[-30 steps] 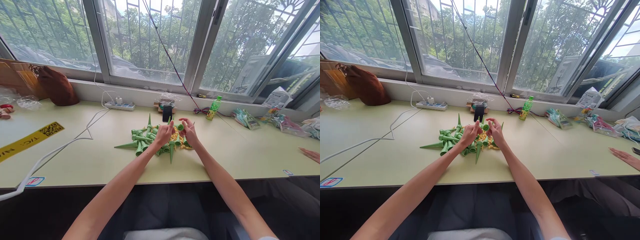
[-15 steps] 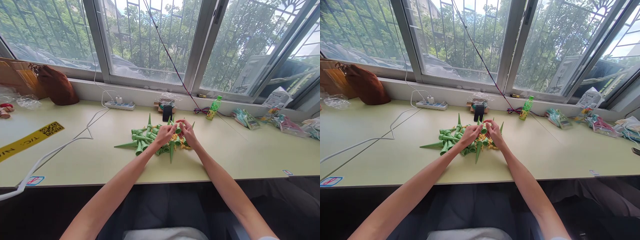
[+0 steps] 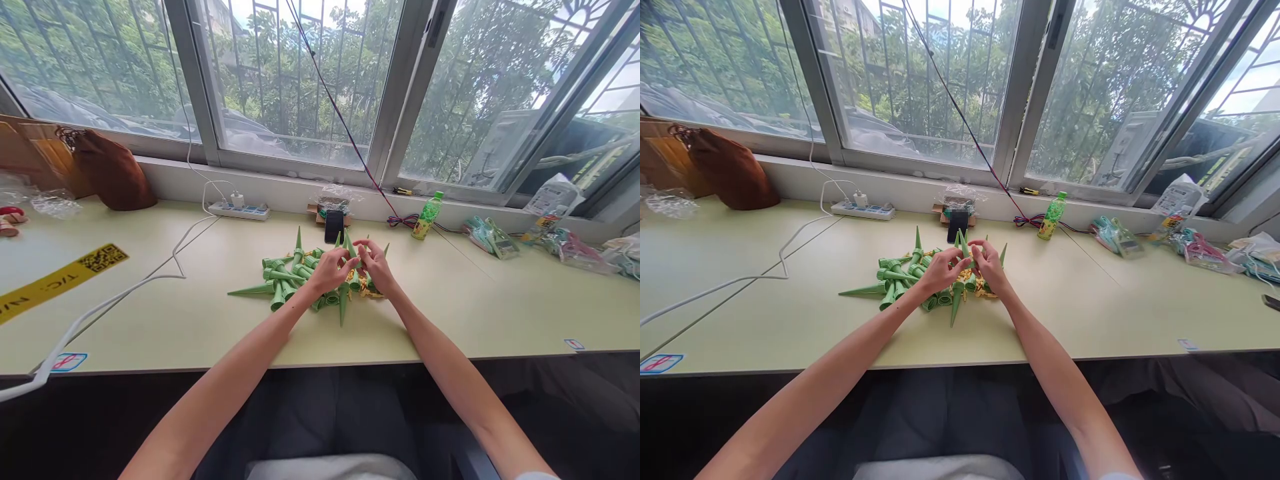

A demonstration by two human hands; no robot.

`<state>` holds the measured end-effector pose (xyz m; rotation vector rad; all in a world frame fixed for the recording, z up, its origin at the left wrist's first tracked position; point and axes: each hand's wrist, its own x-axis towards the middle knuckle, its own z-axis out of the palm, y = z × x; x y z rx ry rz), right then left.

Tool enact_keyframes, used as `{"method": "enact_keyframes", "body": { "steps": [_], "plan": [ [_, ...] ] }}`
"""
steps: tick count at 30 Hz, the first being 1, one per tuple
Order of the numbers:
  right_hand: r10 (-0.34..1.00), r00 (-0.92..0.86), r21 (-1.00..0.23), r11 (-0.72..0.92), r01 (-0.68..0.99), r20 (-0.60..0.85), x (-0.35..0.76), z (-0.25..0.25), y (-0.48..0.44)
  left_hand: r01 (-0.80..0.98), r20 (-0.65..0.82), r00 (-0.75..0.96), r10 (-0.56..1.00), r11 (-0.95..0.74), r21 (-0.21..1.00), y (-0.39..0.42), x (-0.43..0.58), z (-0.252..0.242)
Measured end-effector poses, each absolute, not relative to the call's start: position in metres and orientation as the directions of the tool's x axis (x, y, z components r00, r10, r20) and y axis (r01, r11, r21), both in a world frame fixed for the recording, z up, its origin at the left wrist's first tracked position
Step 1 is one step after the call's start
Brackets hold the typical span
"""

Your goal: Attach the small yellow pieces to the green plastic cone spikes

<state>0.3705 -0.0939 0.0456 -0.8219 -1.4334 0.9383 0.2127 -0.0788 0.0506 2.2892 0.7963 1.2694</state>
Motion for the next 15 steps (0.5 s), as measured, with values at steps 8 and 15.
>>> {"method": "enact_keyframes", "body": {
  "steps": [8,15],
  "plan": [
    [0.906,-0.085,-0.909,0.416,0.009,0.414,0.3731,0.0416,-0.0909,0.293,0.651,0.479,0.588,-0.807,0.513,-0.0756,0.2111,0.0457],
    [0.915,-0.074,-0.916,0.4,0.029,0.397,0.3725,0.0435,-0.0923,0.265,0.677,0.509,0.532,-0.845,0.464,-0.0756,0.21,0.043]
  ]
}}
